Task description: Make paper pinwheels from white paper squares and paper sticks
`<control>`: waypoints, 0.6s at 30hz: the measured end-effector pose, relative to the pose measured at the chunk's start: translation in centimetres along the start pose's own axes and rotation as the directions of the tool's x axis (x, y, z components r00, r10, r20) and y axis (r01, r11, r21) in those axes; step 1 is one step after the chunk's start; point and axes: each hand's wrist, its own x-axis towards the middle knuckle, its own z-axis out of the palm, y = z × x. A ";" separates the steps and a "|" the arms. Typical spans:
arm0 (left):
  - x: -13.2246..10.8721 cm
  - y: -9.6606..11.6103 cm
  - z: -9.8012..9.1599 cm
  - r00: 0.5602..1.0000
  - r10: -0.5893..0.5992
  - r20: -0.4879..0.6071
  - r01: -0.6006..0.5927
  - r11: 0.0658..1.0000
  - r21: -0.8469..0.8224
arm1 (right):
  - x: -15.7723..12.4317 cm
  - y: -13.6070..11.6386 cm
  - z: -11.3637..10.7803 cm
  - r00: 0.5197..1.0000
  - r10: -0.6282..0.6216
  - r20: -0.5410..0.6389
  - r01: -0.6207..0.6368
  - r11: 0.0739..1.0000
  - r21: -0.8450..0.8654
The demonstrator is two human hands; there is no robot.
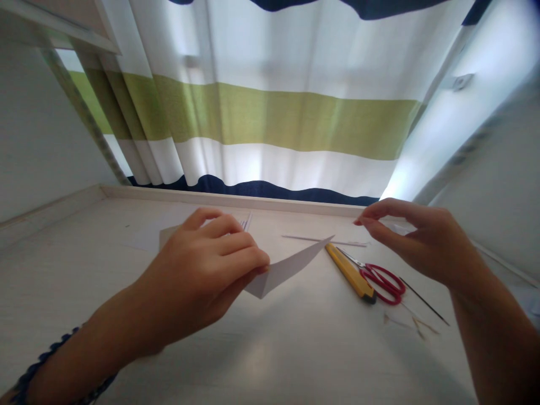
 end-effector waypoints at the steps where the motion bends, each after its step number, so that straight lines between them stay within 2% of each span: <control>1: 0.1 0.2 0.3 0.999 0.009 0.031 -0.008 1.000 -0.017 | -0.1 -0.7 0.1 1.000 -0.025 0.010 0.025 1.000 0.019; 4: 0.4 0.9 1.4 0.998 0.020 0.062 -0.017 0.999 -0.044 | -0.4 -3.7 0.7 0.977 -0.183 0.109 0.177 0.982 0.060; 6: 0.4 1.3 1.9 0.998 0.027 0.051 -0.025 0.999 -0.048 | -0.7 -5.6 1.4 0.932 -0.297 0.207 0.280 0.954 0.107; 8: 0.3 1.5 2.2 0.998 0.029 0.051 -0.026 0.998 -0.053 | -1.0 -7.0 2.0 0.892 -0.349 0.286 0.323 0.937 0.134; 13: 0.4 1.9 2.4 0.997 0.032 0.071 -0.029 0.999 -0.044 | -1.5 -8.0 2.8 0.894 -0.277 0.352 0.273 0.960 0.063; 18: 0.5 2.3 2.5 0.998 0.012 0.065 -0.010 1.000 -0.024 | -1.8 -8.2 3.2 0.889 -0.275 0.365 0.281 0.959 0.039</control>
